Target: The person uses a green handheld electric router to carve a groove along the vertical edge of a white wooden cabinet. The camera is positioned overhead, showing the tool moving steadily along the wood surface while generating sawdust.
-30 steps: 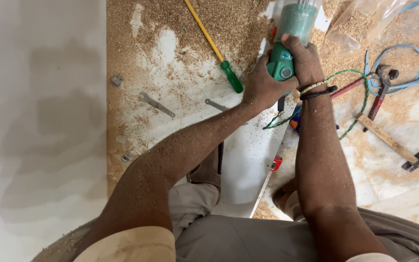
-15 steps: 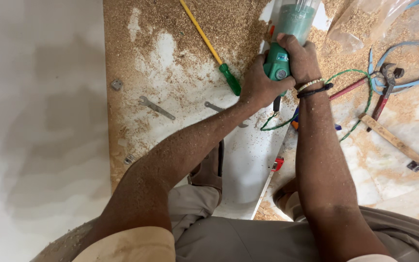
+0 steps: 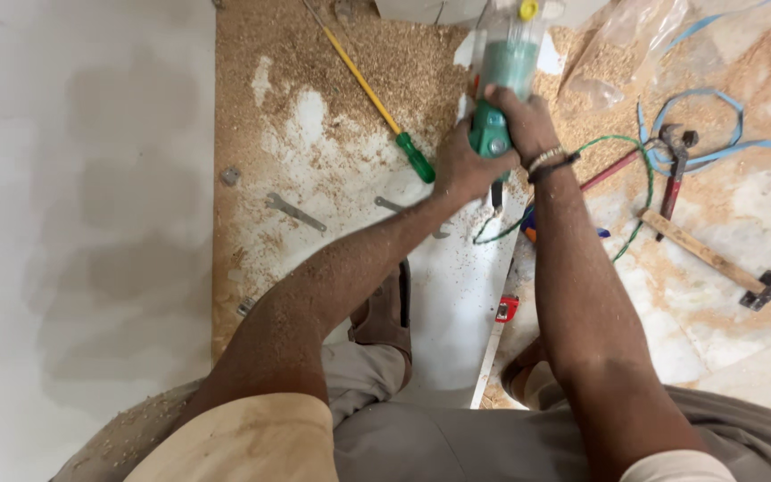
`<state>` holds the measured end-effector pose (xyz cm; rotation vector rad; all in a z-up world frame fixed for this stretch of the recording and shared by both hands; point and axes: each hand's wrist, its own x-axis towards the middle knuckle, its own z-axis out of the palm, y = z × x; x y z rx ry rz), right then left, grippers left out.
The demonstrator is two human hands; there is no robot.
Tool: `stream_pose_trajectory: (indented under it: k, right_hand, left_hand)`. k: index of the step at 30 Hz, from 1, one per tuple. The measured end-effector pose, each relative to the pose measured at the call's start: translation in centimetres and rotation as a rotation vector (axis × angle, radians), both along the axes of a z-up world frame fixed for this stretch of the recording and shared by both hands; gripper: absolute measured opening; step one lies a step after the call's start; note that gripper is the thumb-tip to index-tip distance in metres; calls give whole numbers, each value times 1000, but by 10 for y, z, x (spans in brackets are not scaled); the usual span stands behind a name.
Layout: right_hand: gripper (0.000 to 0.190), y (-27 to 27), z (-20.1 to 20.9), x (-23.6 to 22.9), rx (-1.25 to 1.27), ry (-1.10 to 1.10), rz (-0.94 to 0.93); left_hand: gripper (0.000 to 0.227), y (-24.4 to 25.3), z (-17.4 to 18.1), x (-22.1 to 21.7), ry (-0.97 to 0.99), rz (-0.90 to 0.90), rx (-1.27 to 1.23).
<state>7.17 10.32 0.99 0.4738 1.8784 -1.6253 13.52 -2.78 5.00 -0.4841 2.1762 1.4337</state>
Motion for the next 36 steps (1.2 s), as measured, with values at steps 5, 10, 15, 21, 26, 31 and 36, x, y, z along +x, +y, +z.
stream_pose_trajectory:
  k: [5, 10, 15, 21, 26, 31, 36]
  right_hand:
    - [85, 37, 21, 42, -356, -59, -117]
    - [81, 57, 32, 79, -904, 57, -326]
    - [77, 77, 58, 70, -756, 155, -296]
    - [72, 78, 84, 47, -312, 147, -331]
    - [73, 63, 76, 42, 80, 120, -300]
    - [76, 61, 84, 47, -400, 56, -336]
    - [76, 45, 90, 49, -857, -108, -277]
  left_hand:
    - [100, 15, 17, 30, -28, -2, 164]
    - [84, 49, 10, 42, 98, 39, 919]
    - [88, 40, 13, 9, -198, -247, 988]
    - [92, 38, 14, -11, -159, -391, 705]
    - [85, 42, 15, -1, -90, -339, 462]
    - [76, 8, 22, 7, -99, -321, 846]
    - [76, 1, 25, 17, -433, -251, 1232]
